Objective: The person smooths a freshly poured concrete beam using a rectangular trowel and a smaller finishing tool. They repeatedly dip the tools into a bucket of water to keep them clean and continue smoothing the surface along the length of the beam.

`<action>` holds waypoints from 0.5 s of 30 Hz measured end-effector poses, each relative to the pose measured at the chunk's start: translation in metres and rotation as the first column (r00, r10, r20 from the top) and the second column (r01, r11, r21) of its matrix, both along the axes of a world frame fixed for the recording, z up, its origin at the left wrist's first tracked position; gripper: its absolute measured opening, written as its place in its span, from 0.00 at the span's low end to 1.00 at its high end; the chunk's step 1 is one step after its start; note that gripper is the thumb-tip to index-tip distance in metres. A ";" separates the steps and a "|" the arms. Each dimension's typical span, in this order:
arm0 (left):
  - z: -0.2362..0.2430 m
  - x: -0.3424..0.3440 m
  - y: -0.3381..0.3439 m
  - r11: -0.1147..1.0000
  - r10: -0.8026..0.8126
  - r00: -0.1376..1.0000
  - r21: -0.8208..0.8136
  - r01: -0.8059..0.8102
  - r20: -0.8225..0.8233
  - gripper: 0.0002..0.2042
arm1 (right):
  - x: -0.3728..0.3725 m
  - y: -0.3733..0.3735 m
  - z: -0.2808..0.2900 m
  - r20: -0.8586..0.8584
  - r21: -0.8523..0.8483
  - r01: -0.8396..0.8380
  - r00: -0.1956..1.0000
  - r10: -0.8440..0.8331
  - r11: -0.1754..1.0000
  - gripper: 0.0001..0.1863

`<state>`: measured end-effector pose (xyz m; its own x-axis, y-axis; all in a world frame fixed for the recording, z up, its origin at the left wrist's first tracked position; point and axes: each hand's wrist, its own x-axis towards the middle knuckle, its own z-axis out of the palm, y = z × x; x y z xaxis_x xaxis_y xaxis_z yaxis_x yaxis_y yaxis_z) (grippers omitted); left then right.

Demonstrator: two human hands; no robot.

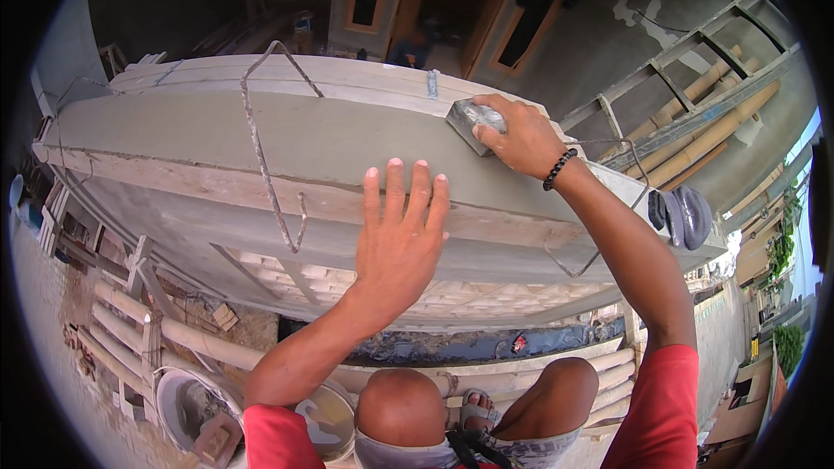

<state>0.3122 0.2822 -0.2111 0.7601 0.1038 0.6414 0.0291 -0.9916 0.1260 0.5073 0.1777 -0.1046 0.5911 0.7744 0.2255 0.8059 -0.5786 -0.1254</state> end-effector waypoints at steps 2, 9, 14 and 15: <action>-0.001 -0.001 0.002 1.000 0.002 1.000 0.006 -0.002 0.000 0.35 | -0.012 0.014 -0.001 -0.003 -0.057 -0.100 0.995 0.100 0.993 0.27; 0.000 -0.004 0.004 1.000 0.022 1.000 0.019 -0.022 -0.001 0.35 | -0.005 -0.056 0.017 -0.040 -0.130 -0.070 0.997 0.065 0.989 0.26; 0.000 0.005 -0.006 0.998 0.026 1.000 0.053 -0.025 -0.012 0.35 | 0.012 -0.003 -0.001 0.007 -0.032 -0.076 0.997 0.076 0.997 0.26; 0.000 0.003 -0.005 0.999 0.022 1.000 0.039 -0.021 -0.011 0.35 | 0.007 0.008 -0.006 0.032 -0.011 -0.135 0.990 0.135 0.991 0.26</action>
